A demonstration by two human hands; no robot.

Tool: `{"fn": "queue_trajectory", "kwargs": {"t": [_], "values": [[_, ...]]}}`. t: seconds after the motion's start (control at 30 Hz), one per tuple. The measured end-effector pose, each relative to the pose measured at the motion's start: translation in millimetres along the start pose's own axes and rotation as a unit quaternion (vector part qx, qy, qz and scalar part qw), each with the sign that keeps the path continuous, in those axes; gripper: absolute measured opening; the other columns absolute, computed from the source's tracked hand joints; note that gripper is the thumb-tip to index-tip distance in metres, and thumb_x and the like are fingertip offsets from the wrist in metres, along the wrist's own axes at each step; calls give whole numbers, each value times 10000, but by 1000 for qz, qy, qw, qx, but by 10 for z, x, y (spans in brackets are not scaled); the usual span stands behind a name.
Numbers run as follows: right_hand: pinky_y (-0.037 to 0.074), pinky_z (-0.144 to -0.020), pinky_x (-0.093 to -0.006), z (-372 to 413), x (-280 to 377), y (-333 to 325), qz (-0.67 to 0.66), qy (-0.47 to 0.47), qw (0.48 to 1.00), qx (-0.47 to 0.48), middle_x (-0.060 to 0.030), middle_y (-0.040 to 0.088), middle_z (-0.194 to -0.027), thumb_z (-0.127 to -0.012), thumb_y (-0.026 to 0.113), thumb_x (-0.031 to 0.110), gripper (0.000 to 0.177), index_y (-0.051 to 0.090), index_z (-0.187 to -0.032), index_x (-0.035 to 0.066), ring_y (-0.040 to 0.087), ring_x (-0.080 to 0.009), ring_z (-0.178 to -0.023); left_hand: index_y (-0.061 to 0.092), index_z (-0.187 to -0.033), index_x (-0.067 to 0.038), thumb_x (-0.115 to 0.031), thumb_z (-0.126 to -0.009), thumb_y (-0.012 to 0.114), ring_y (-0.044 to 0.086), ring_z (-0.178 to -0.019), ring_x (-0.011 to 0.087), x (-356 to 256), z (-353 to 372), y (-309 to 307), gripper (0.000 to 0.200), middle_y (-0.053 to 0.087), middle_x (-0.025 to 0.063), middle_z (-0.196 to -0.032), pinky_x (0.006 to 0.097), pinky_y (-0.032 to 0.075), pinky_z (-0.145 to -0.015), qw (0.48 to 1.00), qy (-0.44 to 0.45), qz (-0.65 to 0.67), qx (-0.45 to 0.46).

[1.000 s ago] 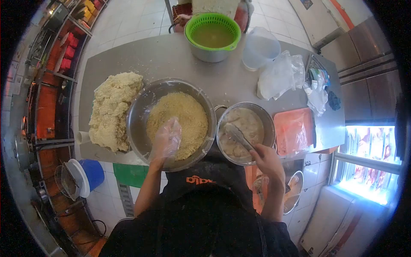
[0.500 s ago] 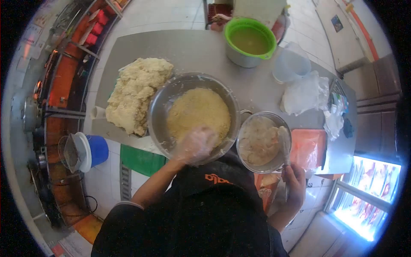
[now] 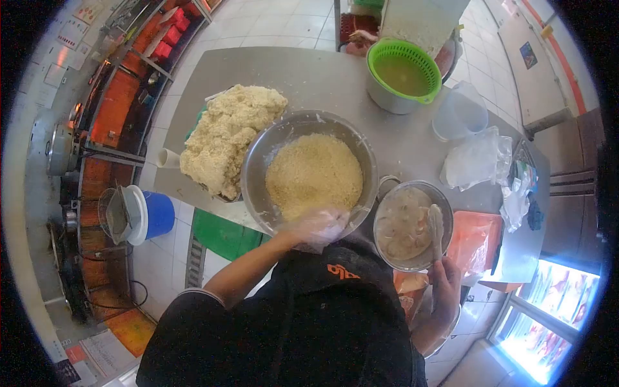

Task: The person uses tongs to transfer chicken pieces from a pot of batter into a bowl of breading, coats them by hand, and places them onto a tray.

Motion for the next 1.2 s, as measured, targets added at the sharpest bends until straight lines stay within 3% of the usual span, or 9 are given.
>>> {"fn": "queue_trajectory", "kwargs": {"t": [0.07, 0.17, 0.33, 0.43, 0.6, 0.7, 1.0, 1.1, 1.2], "values": [[414, -636, -246, 6, 1, 18, 3, -13, 1000, 3, -4, 597, -807, -1060, 659, 212, 198, 657, -1042, 15, 528, -88, -706, 726, -1141, 0, -428, -1078, 412, 682, -1098, 457, 176, -135, 269, 534, 720, 282, -1134, 537, 520, -1002, 998, -39, 12, 55], [409, -629, -248, 59, 49, 23, -37, -29, 999, -8, -5, 600, -815, -1058, 661, 212, 199, 664, -1055, 13, 526, -89, -707, 742, -1074, 7, -434, -1073, 420, 688, -1072, 466, 459, -166, 39, 547, 720, 300, -1080, 553, 520, -982, 987, -38, -75, -137], [409, -616, -259, 254, 239, -48, -85, -18, 992, -87, -1, 596, -787, -1055, 665, 236, 244, 683, -1095, -4, 531, -96, -697, 713, -1060, -7, -401, -1062, 472, 683, -1015, 488, 701, -93, -387, 462, 714, 298, -1048, 570, 517, -926, 977, -107, 4, -186], [436, -620, -272, 159, 371, -12, 131, -45, 990, -33, -21, 612, -771, -1056, 657, 259, 296, 671, -1137, -25, 540, -98, -692, 691, -1096, -24, -397, -1067, 461, 677, -1019, 495, 677, -47, -559, 439, 711, 295, -1051, 572, 508, -918, 974, -95, 13, -206], [549, -815, -577, 58, 357, 338, 474, 34, 880, 0, -257, 744, -945, -970, 678, 428, 478, 658, -1128, -22, 721, -477, -949, 688, -1141, -48, -413, -1067, 453, 672, -1033, 498, 637, -74, -556, 440, 713, 295, -1059, 579, 496, -940, 977, -97, 38, -184], [564, -818, -558, -78, 310, 675, 584, 2, 812, -27, -292, 736, -970, -966, 646, 378, 419, 685, -1054, -30, 740, -456, -922, 688, -1157, -60, -412, -1053, 493, 670, -1039, 498, 607, -151, -412, 415, 710, 296, -1072, 573, 498, -927, 981, -76, 65, -168], [586, -782, -505, -396, 136, 742, 545, -47, 837, -22, -255, 751, -926, -1015, 592, 294, 332, 686, -1014, -24, 745, -418, -875, 671, -1226, -25, -293, -1043, 565, 693, -1002, 485, 529, -64, -408, 342, 711, 304, -1036, 544, 523, -875, 968, 36, 92, -230], [566, -752, -482, -216, 329, 441, 417, -37, 907, 35, -227, 748, -898, -1022, 612, 300, 339, 709, -1092, -18, 738, -398, -834, 661, -1303, -19, -308, -1053, 559, 707, -1008, 465, 583, -40, -426, 396, 723, 292, -1080, 524, 537, -892, 984, -36, 96, -146], [544, -759, -484, -40, 368, 222, 303, 44, 948, 85, -210, 739, -876, -1017, 639, 319, 364, 715, -1149, -12, 729, -389, -841, 650, -1348, -32, -320, -1064, 553, 720, -986, 441, 591, 17, -541, 416, 740, 266, -1073, 503, 549, -886, 962, 43, 71, -260]]}}
Point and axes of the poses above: each hand's wrist, its own z-axis away from the middle knuckle, its own y-axis out of the palm, x = y × z, the point moved 10 cm from there along -z, towards the middle knuckle
